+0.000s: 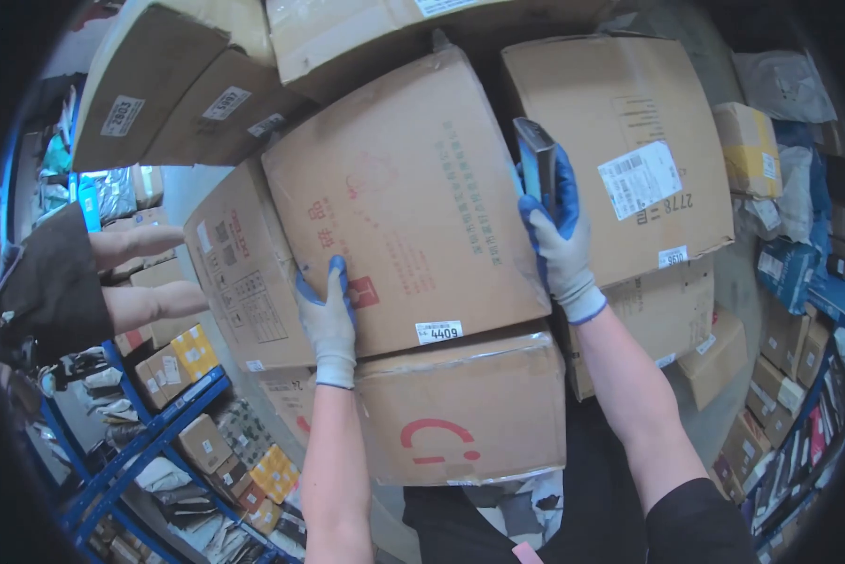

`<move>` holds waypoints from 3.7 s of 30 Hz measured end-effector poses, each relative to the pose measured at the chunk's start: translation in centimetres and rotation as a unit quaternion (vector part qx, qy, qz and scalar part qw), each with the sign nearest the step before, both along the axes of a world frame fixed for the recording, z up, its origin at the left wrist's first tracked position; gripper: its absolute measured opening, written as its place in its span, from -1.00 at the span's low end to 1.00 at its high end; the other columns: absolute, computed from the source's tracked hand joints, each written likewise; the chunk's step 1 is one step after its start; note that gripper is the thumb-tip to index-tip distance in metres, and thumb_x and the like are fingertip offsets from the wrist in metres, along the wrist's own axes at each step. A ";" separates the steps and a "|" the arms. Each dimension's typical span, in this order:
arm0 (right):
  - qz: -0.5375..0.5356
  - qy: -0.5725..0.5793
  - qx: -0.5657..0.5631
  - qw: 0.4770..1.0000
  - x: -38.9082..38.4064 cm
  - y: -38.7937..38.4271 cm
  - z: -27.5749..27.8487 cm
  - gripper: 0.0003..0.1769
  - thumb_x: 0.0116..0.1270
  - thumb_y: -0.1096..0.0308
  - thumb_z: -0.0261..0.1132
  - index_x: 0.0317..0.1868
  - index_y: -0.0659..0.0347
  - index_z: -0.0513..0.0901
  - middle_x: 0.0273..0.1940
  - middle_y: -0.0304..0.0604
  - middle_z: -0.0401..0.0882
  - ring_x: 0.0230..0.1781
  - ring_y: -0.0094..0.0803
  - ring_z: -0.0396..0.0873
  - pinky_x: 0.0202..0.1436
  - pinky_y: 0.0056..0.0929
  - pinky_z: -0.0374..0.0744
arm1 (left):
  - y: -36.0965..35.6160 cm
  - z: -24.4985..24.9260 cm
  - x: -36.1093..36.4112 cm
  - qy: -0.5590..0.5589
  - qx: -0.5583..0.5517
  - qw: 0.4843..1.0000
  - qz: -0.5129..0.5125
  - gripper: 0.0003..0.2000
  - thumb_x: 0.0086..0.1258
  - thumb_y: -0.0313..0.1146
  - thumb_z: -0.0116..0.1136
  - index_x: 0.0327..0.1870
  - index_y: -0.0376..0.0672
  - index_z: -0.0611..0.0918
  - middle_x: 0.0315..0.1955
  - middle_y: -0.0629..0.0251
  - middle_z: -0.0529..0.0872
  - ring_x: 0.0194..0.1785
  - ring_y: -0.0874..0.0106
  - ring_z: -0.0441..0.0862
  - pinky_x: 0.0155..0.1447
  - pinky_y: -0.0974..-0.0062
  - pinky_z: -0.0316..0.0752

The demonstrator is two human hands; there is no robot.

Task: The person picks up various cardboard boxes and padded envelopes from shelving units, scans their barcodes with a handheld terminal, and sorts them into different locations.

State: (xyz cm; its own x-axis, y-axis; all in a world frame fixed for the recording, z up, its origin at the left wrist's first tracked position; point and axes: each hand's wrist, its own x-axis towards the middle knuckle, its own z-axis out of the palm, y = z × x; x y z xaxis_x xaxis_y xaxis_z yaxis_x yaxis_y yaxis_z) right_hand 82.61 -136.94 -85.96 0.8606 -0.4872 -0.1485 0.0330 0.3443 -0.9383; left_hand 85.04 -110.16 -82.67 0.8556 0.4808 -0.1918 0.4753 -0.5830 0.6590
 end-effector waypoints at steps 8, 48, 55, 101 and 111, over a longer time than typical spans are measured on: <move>0.011 -0.016 0.110 0.994 1.4 -1.4 9.0 -0.53 0.52 0.19 0.17 0.35 0.18 0.47 0.18 -0.07 0.63 0.20 -0.26 0.60 0.34 -0.25 0.52 | -0.2 8.8 1.7 -0.077 -0.199 0.977 -0.019 -0.44 0.28 -0.17 0.38 0.27 -0.21 0.52 0.19 0.15 0.63 0.25 0.37 0.57 0.36 0.44 0.43; 0.174 0.070 0.428 0.884 -19.0 18.2 45.8 -0.28 0.27 -0.32 0.30 0.13 0.15 0.54 -0.03 -0.07 0.65 -0.17 -0.14 0.70 0.04 -0.14 0.67 | 24.9 41.9 -31.0 0.017 -0.013 0.997 0.080 -0.08 0.11 0.10 0.48 0.44 -0.17 0.31 0.35 0.05 0.42 0.35 0.17 0.49 0.41 0.15 0.40; 0.306 -0.027 0.457 0.835 -19.5 14.6 49.8 -0.23 0.32 -0.34 0.21 0.33 0.05 0.45 0.19 0.02 0.57 0.02 0.05 0.66 0.21 0.05 0.58 | 22.9 44.8 -30.4 0.077 -0.095 0.990 0.069 0.00 0.13 0.11 0.47 0.53 -0.10 0.18 0.37 0.09 0.46 0.43 0.12 0.42 0.48 0.10 0.33; 0.407 0.226 0.638 0.614 -26.7 17.7 51.5 -0.22 0.38 -0.19 0.22 0.45 0.09 0.30 0.33 0.23 0.39 0.13 0.20 0.57 0.25 0.20 0.49 | 21.5 50.7 -14.7 -0.012 0.170 0.895 -0.412 -0.30 0.33 0.01 0.20 0.48 -0.05 0.37 0.46 0.07 0.35 0.49 -0.02 0.29 0.55 -0.07 0.07; 0.363 0.389 0.647 0.546 -29.2 18.2 43.9 -0.29 0.33 0.00 0.31 0.41 0.10 0.39 0.25 0.25 0.48 0.05 0.13 0.60 0.19 0.06 0.54 | 21.1 51.1 -6.7 -0.011 0.137 0.905 -0.403 -0.25 0.26 0.23 0.13 0.40 -0.06 0.48 0.35 0.09 0.50 0.32 0.04 0.48 0.41 0.11 0.30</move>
